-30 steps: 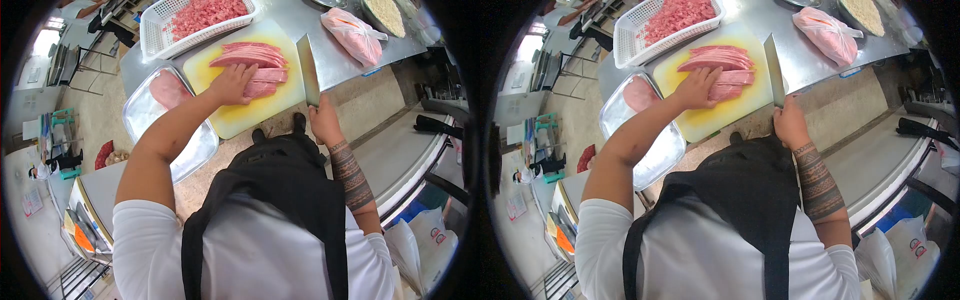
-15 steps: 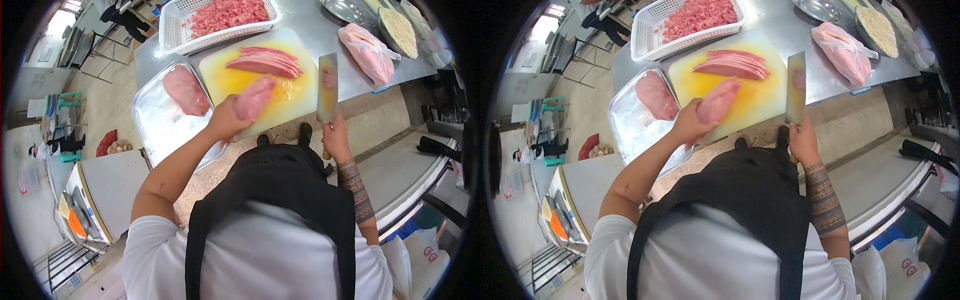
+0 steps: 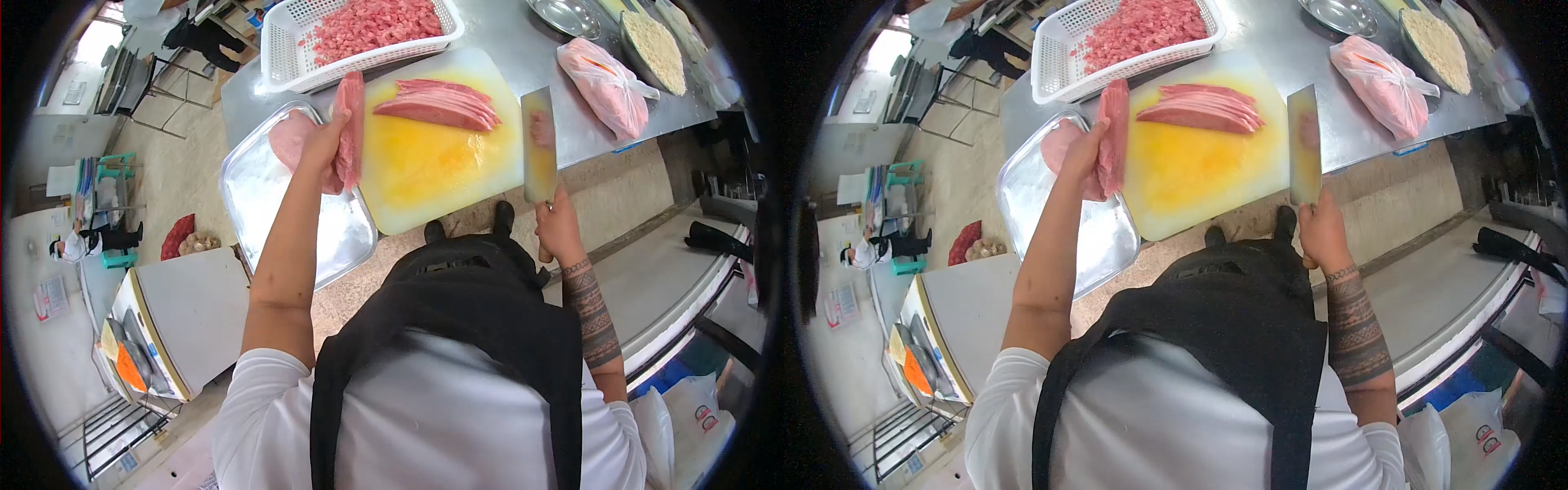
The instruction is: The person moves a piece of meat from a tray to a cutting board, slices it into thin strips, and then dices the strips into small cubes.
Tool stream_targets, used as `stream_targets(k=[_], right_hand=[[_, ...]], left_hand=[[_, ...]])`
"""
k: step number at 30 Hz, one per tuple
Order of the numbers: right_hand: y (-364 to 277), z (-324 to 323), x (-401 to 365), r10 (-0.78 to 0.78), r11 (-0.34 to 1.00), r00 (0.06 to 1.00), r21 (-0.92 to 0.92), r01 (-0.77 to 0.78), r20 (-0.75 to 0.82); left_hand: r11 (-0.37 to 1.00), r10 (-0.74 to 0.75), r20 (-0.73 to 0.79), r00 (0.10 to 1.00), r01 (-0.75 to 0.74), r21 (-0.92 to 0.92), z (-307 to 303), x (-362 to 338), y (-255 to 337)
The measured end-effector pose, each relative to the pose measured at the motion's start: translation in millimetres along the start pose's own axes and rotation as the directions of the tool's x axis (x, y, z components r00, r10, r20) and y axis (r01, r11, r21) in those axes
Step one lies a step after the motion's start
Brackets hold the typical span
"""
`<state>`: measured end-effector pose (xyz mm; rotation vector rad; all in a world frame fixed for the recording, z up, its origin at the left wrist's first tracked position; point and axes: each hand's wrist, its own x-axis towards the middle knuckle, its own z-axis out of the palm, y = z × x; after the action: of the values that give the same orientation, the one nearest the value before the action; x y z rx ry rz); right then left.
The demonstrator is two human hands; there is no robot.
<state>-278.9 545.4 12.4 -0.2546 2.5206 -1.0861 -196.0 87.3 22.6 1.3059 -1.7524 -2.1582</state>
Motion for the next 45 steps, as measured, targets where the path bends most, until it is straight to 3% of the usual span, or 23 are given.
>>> stream_targets(k=[3, 5, 6, 7, 8, 10, 14, 17, 20, 26, 29, 32, 35, 38, 41, 45], right_hand=[[-9.8, -2.7, -1.7, 0.039, 0.999, 0.999, -0.001, -0.039, 0.005], [-8.7, -0.2, -2.6, 0.020, 1.000, 1.000, 0.010, -0.019, -0.008], [-9.3, 0.0, -2.5, 0.009, 1.000, 1.000, 0.015, -0.008, -0.017], [-10.6, -0.2, -2.9, 0.016, 1.000, 1.000, 0.017, -0.015, -0.011], [-13.1, -0.5, -3.5, 0.023, 1.000, 1.000, 0.019, -0.023, -0.005], [-13.9, -0.4, -4.4, -0.005, 1.000, 1.000, -0.023, 0.005, -0.021], [-17.4, -1.6, -5.1, -0.064, 0.993, 0.997, -0.099, 0.060, -0.038], [-21.1, -1.7, -5.5, -0.052, 0.993, 0.998, -0.112, 0.048, -0.029], [-20.0, -0.1, -5.8, -0.067, 0.991, 0.997, -0.118, 0.062, -0.034], [-28.3, -2.3, -7.1, 0.043, 0.990, 0.999, -0.133, -0.044, -0.009], [-26.5, -3.9, -5.8, 0.040, 0.993, 0.999, -0.109, -0.041, -0.013], [-25.8, -5.9, -3.1, -0.001, 0.997, 1.000, -0.083, -0.001, -0.020], [-27.6, -7.2, -2.9, -0.003, 0.995, 1.000, -0.104, 0.001, -0.016], [-26.0, -5.1, -1.7, -0.018, 0.995, 0.999, -0.100, 0.014, -0.034], [-31.7, -7.1, -2.0, -0.006, 0.996, 1.000, -0.087, 0.004, -0.016], [-34.7, -8.8, 4.1, 0.013, 0.988, 0.999, -0.153, -0.009, 0.029]], left_hand=[[0.973, 0.054, -0.178, 0.982, -0.012, 0.232, 8.8, -10.8, 16.4], [0.944, 0.064, -0.135, 0.989, -0.016, 0.331, -7.0, 11.8, 3.7], [0.802, 0.320, -0.199, 0.926, -0.153, 0.578, -2.0, 11.4, 1.0], [0.576, 0.564, -0.183, 0.805, -0.224, 0.786, 4.8, 10.0, -3.9], [0.295, 0.762, -0.091, 0.641, -0.219, 0.930, 13.0, 10.6, -7.4], [0.128, 0.766, 0.222, 0.603, -0.482, 0.867, 40.0, 0.8, 15.2], [-0.123, 0.622, 0.688, 0.374, -0.821, 0.558, 100.8, 24.9, 25.6], [-0.134, 0.434, 0.814, 0.385, -0.866, 0.482, 137.6, 62.2, 41.0], [-0.166, 0.153, 0.836, 0.528, -0.820, 0.548, 161.2, 67.4, 63.9], [-0.030, 0.117, 0.844, 0.524, -0.847, 0.530, 161.8, 82.0, 63.4], [-0.135, -0.058, 0.833, 0.550, -0.831, 0.539, 176.3, 94.6, 72.9], [-0.141, -0.147, 0.819, 0.554, -0.832, 0.537, 185.1, 102.8, 76.4], [0.037, -0.117, 0.813, 0.570, -0.816, 0.577, 181.5, 80.0, 82.4], [-0.020, 0.170, 0.849, 0.501, -0.859, 0.511, 163.6, 89.1, 55.3], [-0.040, 0.158, 0.845, 0.511, -0.852, 0.522, 161.0, 82.4, 56.1], [-0.150, 0.006, 0.838, 0.546, -0.828, 0.541, 176.6, 79.5, 63.3]])
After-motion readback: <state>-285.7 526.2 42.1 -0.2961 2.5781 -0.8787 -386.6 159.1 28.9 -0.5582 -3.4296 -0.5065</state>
